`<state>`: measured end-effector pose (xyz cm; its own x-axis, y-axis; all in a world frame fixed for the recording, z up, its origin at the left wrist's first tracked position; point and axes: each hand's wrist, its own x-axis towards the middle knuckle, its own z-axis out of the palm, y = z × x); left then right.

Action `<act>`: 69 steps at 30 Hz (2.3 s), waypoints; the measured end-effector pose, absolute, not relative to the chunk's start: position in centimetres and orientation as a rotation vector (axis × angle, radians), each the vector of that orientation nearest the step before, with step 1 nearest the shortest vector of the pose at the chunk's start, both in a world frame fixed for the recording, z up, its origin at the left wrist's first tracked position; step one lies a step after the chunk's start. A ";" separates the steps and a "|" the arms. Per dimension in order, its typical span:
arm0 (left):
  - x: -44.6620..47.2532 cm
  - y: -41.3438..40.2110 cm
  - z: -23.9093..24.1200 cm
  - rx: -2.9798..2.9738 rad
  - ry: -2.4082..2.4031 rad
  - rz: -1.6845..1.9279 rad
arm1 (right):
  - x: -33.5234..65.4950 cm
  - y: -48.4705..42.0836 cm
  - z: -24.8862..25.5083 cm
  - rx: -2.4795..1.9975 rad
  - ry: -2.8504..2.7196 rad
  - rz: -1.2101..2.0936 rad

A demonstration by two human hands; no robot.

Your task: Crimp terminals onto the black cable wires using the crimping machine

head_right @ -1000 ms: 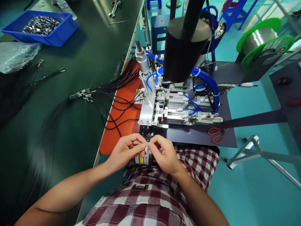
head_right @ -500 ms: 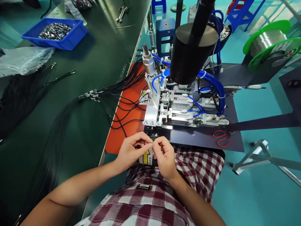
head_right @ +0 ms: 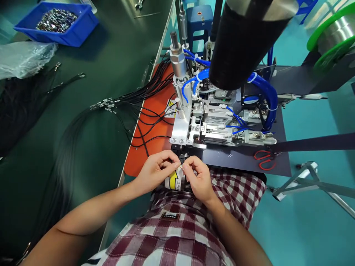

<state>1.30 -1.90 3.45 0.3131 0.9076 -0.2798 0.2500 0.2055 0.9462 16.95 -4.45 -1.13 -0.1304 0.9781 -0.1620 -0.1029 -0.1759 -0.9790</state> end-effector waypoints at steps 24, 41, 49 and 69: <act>-1.3 0.1 -0.3 2.379 1.117 0.540 | 17.9 -2.5 -4.2 -1.381 -1.290 1.249; -1.1 -0.1 -0.6 2.523 1.166 0.527 | 17.9 -2.7 -5.2 -1.351 -1.476 0.960; -1.0 -0.1 -0.4 2.553 1.181 0.514 | 17.9 -2.6 -5.1 -1.349 -1.541 0.887; -0.8 -0.1 -0.3 2.605 1.209 0.481 | 17.4 -2.9 -4.0 -1.488 -1.258 1.150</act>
<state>-0.83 -0.11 -0.35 0.6059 0.7708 0.1967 0.6956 -0.6333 0.3392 17.44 -2.86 -4.00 0.0706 0.9903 -0.1196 0.2072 -0.1319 -0.9694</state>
